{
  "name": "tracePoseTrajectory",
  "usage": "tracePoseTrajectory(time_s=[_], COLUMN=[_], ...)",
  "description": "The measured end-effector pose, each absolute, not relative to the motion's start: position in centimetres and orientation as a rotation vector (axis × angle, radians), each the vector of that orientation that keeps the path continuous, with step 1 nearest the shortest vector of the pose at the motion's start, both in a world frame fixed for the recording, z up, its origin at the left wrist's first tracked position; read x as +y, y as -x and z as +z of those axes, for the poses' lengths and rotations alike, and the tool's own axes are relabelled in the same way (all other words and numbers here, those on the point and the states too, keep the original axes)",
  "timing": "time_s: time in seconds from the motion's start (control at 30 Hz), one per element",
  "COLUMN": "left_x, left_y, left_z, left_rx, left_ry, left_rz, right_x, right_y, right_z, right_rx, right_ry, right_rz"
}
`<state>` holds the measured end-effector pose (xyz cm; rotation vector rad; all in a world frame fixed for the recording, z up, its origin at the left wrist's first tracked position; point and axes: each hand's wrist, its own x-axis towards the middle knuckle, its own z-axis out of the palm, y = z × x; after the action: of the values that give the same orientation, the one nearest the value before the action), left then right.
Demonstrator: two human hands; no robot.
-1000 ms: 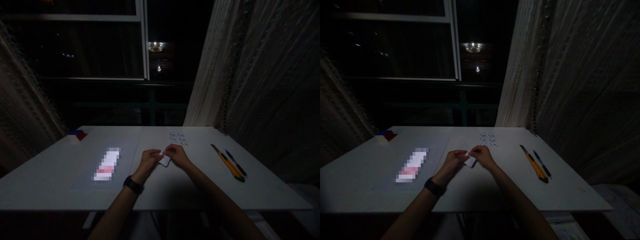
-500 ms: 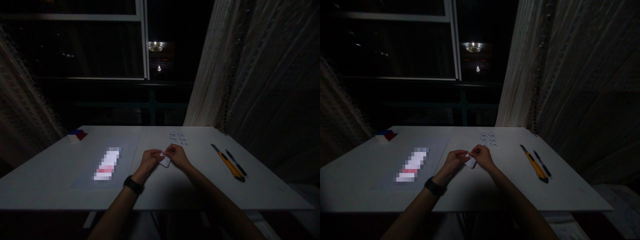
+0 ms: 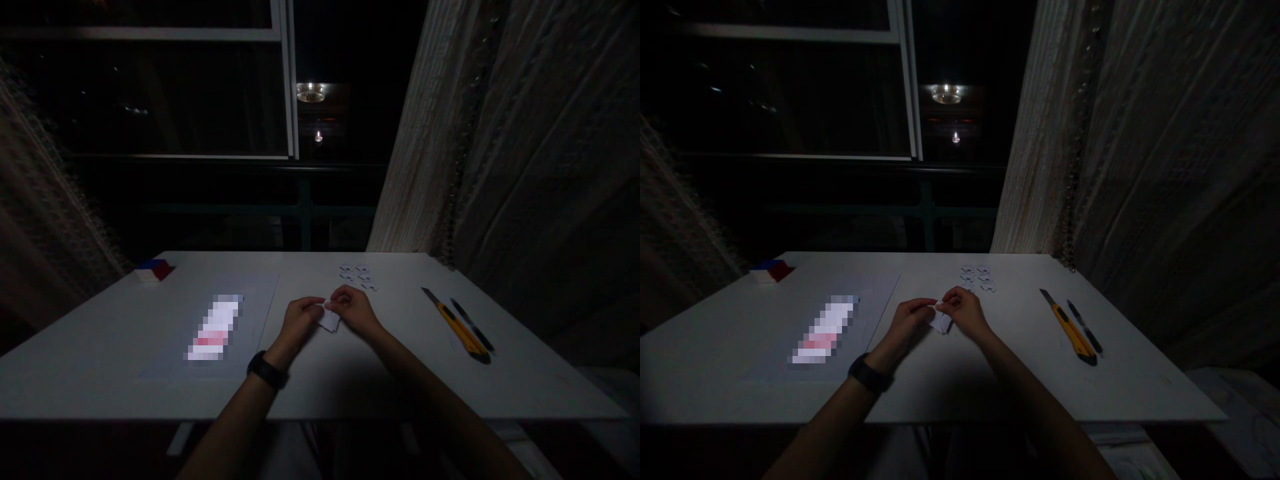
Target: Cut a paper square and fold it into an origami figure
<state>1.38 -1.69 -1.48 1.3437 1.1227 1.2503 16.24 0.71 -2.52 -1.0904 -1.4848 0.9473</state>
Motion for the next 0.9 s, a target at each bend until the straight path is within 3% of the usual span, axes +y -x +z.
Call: tracePoseTrajectory(time_s=[0.63, 0.9], left_x=[-1.2, -1.8], left_y=[-0.4, -0.9], left_z=[-1.6, -1.0], left_rx=[1.3, 1.304], left_ry=[-1.933, -1.958], left_rz=[1.155, 1.191], right_x=[-0.1, 0.1], right_y=[-16.0, -16.3], right_z=[-2.4, -2.3], right_rx=[-1.645, -1.648], right_ry=[1.099, 1.055], right_rz=[0.986, 1.179])
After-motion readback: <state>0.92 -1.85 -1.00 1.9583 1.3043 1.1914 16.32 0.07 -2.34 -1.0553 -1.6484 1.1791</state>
